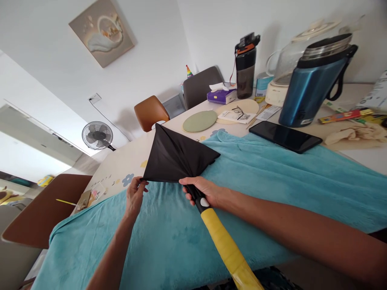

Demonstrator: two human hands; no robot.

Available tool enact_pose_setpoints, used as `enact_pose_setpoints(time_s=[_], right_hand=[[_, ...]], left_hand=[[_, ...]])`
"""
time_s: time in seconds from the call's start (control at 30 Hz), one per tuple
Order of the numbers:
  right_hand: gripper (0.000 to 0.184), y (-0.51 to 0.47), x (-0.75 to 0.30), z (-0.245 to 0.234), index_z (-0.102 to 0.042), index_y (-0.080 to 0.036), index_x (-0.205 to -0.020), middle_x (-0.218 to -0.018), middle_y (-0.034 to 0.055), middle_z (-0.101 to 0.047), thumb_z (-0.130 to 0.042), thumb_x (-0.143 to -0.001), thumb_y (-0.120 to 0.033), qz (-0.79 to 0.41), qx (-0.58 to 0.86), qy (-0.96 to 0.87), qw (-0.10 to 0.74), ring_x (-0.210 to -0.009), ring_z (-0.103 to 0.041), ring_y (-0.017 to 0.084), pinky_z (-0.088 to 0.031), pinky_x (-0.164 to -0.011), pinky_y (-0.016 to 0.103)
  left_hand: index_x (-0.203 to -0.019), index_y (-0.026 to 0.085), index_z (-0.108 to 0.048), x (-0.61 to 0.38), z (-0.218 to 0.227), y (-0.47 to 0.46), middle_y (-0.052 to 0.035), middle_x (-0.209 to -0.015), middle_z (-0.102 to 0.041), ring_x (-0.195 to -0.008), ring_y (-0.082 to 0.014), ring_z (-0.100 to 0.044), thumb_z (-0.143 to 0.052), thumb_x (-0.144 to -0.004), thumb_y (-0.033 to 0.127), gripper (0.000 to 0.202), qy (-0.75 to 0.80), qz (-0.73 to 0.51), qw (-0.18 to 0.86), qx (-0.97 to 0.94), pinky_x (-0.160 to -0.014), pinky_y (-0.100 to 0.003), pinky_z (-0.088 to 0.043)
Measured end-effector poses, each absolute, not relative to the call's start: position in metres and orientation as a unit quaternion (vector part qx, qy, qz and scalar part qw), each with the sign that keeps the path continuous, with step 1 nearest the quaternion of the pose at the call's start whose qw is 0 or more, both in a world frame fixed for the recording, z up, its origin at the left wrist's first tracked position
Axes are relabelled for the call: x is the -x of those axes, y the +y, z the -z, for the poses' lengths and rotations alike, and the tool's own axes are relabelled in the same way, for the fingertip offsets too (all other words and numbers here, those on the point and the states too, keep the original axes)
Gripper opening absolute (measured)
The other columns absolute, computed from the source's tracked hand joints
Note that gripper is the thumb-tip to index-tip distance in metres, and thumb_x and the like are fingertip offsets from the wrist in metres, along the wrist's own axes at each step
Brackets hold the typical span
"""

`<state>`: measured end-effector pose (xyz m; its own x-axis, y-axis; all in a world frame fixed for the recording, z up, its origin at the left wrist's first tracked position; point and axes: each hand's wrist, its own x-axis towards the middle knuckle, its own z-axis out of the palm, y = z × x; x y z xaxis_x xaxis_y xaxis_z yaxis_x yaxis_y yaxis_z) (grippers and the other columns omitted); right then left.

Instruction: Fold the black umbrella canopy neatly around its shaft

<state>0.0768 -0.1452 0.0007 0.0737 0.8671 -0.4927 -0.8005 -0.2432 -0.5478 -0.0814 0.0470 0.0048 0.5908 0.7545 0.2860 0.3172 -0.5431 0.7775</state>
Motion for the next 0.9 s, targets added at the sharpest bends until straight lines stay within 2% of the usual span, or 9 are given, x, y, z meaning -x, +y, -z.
enact_pose_setpoints(time_s=[0.2,0.33,0.57,0.67,0.77,0.83,0.9], right_hand=[[0.017,-0.147,-0.077,-0.007,-0.048,-0.013,-0.066,-0.058,-0.0021,-0.049,-0.058,-0.074,-0.025,-0.669,0.416,-0.029,0.615,-0.044,-0.049,0.009,-0.040,-0.034,0.022],[0.017,-0.146,-0.077,-0.008,-0.047,-0.013,-0.065,-0.057,-0.0029,-0.048,-0.059,-0.073,-0.022,-0.670,0.425,-0.034,0.608,-0.041,-0.045,0.007,-0.038,-0.032,0.021],[0.017,-0.147,-0.076,-0.006,-0.045,-0.014,-0.063,-0.052,-0.0042,-0.045,-0.058,-0.072,-0.019,-0.670,0.432,-0.060,0.600,-0.038,-0.041,0.006,-0.038,-0.032,0.020],[0.018,-0.148,-0.075,-0.007,-0.044,-0.014,-0.061,-0.049,-0.0045,-0.043,-0.058,-0.072,-0.019,-0.669,0.440,-0.063,0.596,-0.037,-0.040,0.006,-0.038,-0.032,0.019],[0.020,-0.148,-0.076,-0.008,-0.043,-0.015,-0.059,-0.044,-0.0042,-0.043,-0.058,-0.071,-0.020,-0.664,0.460,-0.073,0.585,-0.036,-0.041,0.007,-0.038,-0.032,0.019],[0.019,-0.147,-0.077,-0.006,-0.044,-0.015,-0.059,-0.044,-0.0033,-0.045,-0.059,-0.070,-0.020,-0.658,0.475,-0.079,0.578,-0.036,-0.042,0.008,-0.039,-0.032,0.020],[0.018,-0.146,-0.078,-0.003,-0.045,-0.015,-0.060,-0.046,-0.0023,-0.048,-0.061,-0.069,-0.020,-0.653,0.484,-0.085,0.576,-0.037,-0.044,0.009,-0.040,-0.033,0.021]], left_hand=[[-0.088,0.021,-0.053,0.089,-0.009,0.052,0.0015,-0.076,-0.058,-0.056,-0.0107,-0.055,-0.047,-0.077,0.036,0.020,0.331,-0.307,0.318,-0.834,-0.049,-0.022,-0.038],[-0.087,0.021,-0.054,0.094,-0.010,0.058,0.0013,-0.076,-0.059,-0.057,-0.0110,-0.056,-0.047,-0.076,0.036,0.020,0.332,-0.280,0.302,-0.849,-0.052,-0.023,-0.041],[-0.089,0.022,-0.053,0.101,-0.026,0.058,-0.0001,-0.079,-0.061,-0.062,-0.0145,-0.059,-0.048,-0.075,0.041,0.024,0.357,-0.284,0.247,-0.855,-0.045,-0.022,-0.041],[-0.090,0.022,-0.053,0.102,-0.025,0.061,-0.0007,-0.081,-0.061,-0.065,-0.0151,-0.059,-0.047,-0.076,0.040,0.024,0.351,-0.276,0.209,-0.870,-0.055,-0.026,-0.046],[-0.085,0.022,-0.056,0.104,-0.013,0.068,-0.0032,-0.087,-0.060,-0.076,-0.0171,-0.058,-0.048,-0.074,0.038,0.021,0.303,-0.247,0.179,-0.903,-0.067,-0.030,-0.048],[-0.080,0.022,-0.059,0.104,-0.008,0.073,-0.0047,-0.096,-0.059,-0.090,-0.0194,-0.055,-0.048,-0.072,0.033,0.017,0.251,-0.194,0.172,-0.933,-0.079,-0.034,-0.047],[-0.077,0.023,-0.060,0.102,-0.012,0.076,-0.0040,-0.108,-0.057,-0.104,-0.0213,-0.049,-0.047,-0.069,0.023,0.015,0.221,-0.160,0.163,-0.948,-0.092,-0.040,-0.039]])
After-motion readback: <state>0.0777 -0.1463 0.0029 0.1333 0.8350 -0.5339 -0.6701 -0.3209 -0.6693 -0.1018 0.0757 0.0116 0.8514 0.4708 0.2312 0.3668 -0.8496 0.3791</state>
